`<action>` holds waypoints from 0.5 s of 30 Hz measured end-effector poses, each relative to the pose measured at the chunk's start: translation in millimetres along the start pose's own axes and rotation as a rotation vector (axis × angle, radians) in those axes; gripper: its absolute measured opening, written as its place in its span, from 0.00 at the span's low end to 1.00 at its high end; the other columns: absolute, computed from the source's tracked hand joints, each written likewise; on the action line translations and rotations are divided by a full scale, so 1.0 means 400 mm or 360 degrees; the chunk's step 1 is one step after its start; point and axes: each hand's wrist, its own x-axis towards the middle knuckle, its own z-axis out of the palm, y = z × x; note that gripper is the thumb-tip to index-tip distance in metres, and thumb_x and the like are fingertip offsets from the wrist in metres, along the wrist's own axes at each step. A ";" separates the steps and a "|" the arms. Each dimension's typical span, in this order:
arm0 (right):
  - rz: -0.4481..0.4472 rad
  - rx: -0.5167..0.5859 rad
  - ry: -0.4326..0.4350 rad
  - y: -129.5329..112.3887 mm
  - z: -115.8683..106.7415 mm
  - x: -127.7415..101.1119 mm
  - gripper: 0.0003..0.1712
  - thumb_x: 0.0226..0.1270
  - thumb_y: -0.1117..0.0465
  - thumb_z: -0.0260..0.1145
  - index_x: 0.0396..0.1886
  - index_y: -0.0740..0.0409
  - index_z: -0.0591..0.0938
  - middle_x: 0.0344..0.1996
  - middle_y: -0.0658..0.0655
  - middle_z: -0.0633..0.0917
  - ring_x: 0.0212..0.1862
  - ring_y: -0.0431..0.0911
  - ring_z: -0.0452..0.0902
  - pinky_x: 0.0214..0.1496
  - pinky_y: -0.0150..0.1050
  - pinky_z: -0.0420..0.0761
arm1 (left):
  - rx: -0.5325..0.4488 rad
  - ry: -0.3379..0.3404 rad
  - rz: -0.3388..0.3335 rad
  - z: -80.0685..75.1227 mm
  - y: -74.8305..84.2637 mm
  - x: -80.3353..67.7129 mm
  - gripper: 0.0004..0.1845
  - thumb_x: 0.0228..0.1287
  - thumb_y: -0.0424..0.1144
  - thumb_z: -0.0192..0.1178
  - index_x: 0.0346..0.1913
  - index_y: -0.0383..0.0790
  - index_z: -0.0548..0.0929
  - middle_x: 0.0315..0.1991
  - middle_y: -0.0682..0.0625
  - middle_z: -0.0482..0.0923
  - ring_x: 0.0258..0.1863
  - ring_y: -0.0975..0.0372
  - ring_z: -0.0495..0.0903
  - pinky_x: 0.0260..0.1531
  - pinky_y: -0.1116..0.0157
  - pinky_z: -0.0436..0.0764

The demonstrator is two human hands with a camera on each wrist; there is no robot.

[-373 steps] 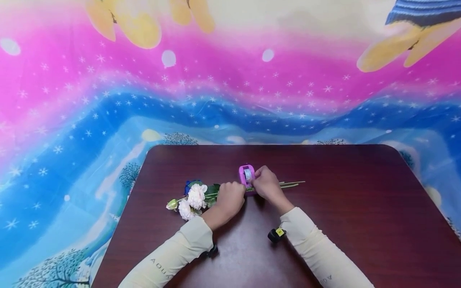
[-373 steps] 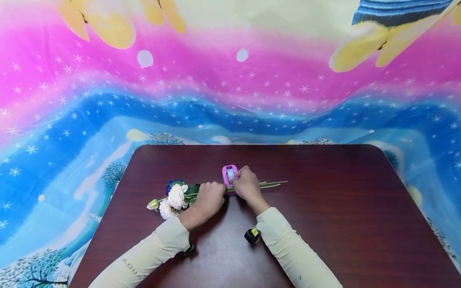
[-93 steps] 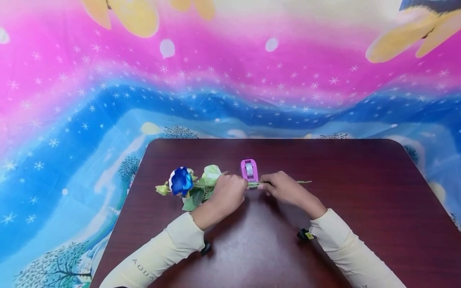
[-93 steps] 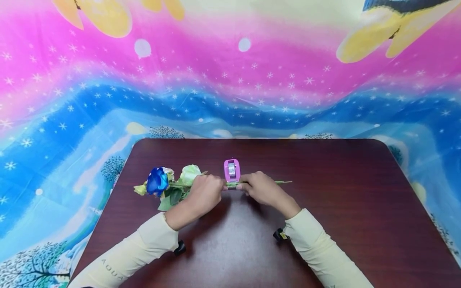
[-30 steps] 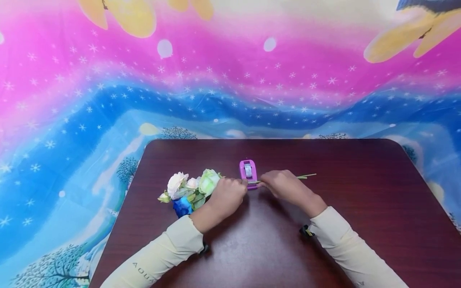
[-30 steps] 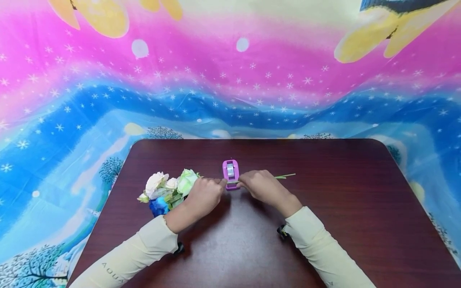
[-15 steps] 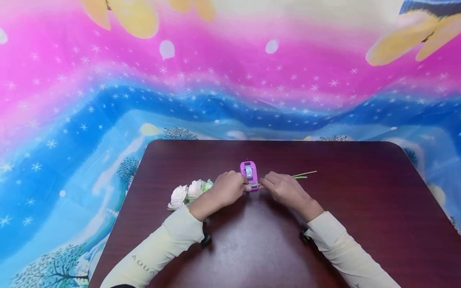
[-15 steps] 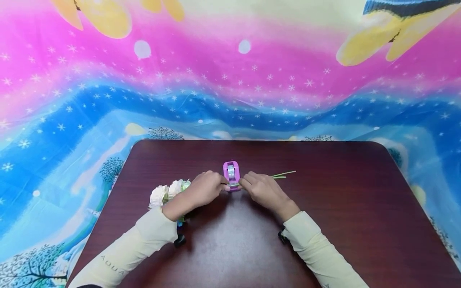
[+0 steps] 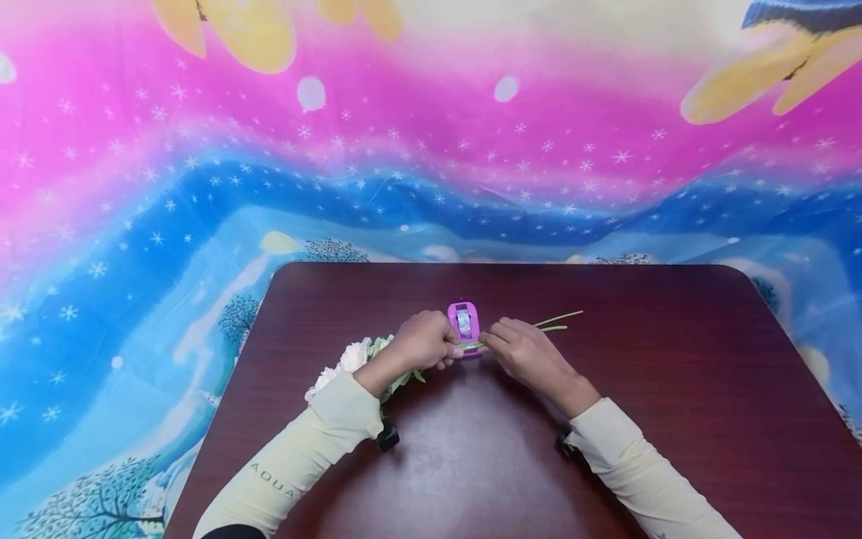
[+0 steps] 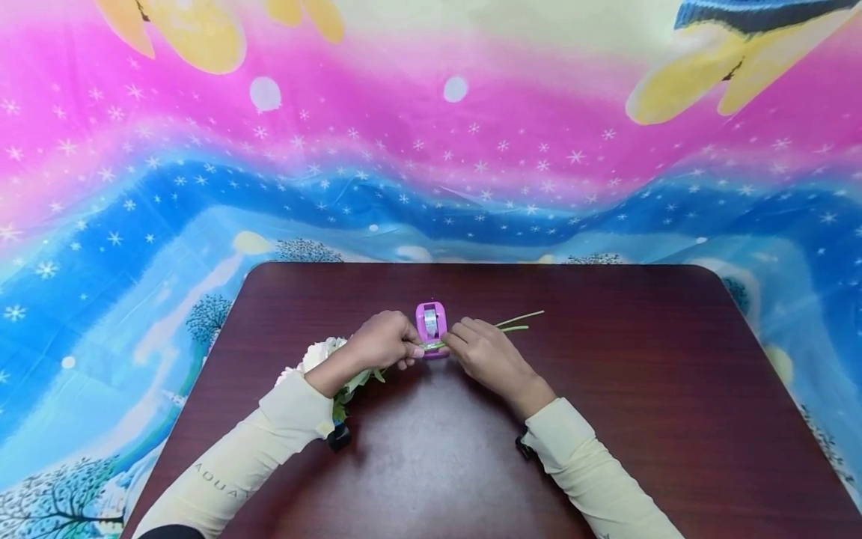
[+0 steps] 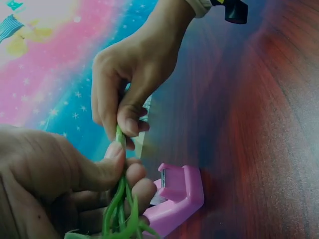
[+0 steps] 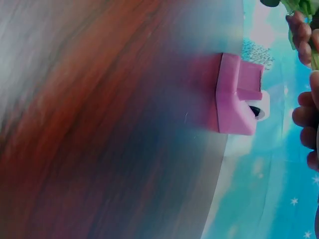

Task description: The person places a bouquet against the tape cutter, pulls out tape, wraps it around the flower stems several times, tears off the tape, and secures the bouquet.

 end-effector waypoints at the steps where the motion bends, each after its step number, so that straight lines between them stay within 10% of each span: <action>1: 0.0017 0.0014 0.0002 -0.002 -0.001 0.002 0.10 0.64 0.62 0.74 0.43 0.62 0.88 0.32 0.53 0.85 0.34 0.43 0.78 0.39 0.36 0.83 | 0.0037 0.0030 -0.0020 0.001 0.001 -0.001 0.10 0.68 0.44 0.68 0.33 0.43 0.93 0.18 0.58 0.84 0.20 0.66 0.85 0.32 0.65 0.79; 6: 0.0243 0.0139 -0.0113 -0.019 -0.020 0.010 0.14 0.63 0.60 0.76 0.47 0.60 0.89 0.34 0.52 0.86 0.37 0.43 0.78 0.40 0.37 0.83 | 0.0289 0.0211 -0.0016 0.010 0.012 -0.004 0.10 0.65 0.47 0.70 0.28 0.49 0.93 0.14 0.62 0.80 0.17 0.69 0.79 0.31 0.62 0.77; 15: 0.1003 0.0691 -0.0781 -0.031 -0.065 0.062 0.12 0.75 0.55 0.65 0.46 0.56 0.89 0.32 0.53 0.89 0.31 0.39 0.79 0.38 0.39 0.82 | 0.0718 0.0636 0.0240 0.057 0.029 -0.018 0.15 0.60 0.47 0.73 0.19 0.50 0.85 0.18 0.54 0.83 0.18 0.59 0.80 0.19 0.59 0.77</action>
